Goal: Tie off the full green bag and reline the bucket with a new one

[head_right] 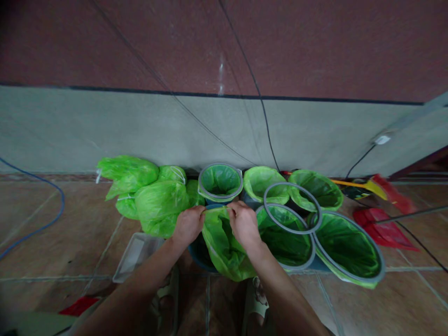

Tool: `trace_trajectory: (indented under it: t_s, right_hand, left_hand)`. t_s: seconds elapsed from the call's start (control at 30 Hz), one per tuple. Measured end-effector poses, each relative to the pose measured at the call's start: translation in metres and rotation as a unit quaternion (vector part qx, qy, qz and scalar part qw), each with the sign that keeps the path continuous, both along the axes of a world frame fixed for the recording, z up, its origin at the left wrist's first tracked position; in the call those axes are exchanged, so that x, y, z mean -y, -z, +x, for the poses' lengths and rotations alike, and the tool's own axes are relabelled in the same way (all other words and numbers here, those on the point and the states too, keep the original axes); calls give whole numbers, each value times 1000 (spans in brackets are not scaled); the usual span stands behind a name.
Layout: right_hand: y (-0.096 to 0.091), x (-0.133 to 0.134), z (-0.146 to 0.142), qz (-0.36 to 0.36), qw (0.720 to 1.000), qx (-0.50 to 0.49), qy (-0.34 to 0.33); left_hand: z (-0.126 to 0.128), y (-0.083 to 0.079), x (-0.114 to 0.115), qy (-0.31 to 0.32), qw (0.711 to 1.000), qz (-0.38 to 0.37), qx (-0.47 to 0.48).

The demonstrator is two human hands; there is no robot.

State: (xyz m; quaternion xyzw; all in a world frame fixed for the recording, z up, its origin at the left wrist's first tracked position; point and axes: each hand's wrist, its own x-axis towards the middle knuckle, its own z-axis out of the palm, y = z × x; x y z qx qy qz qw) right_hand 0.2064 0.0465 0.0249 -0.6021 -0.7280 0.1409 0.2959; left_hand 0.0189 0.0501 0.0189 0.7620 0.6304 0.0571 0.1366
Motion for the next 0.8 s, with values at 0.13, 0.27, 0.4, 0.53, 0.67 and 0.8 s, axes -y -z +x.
trace_trajectory:
  t_s: [0.13,0.27,0.4,0.53,0.67,0.8]
  right_hand:
    - [-7,-2,12,-40,996,17,72]
    - [-16,-5,30,-92,985,68,125]
    - [-16,-4,45,-161,960,185,135]
    - [-9,1,40,-161,958,219,92]
    - [-3,4,16,-114,972,205,26]
    - [-3,6,-2,-101,976,194,-1]
  left_hand:
    - [-10,2,-6,-36,998,-6,-49]
    - [-19,1,-11,-73,996,-1,-59]
    - [-22,1,-13,-92,994,18,-49]
    - [-16,2,-10,-74,997,28,-20]
    - [-6,-1,-7,-45,998,41,7]
    - [0,-4,-3,-23,999,32,32]
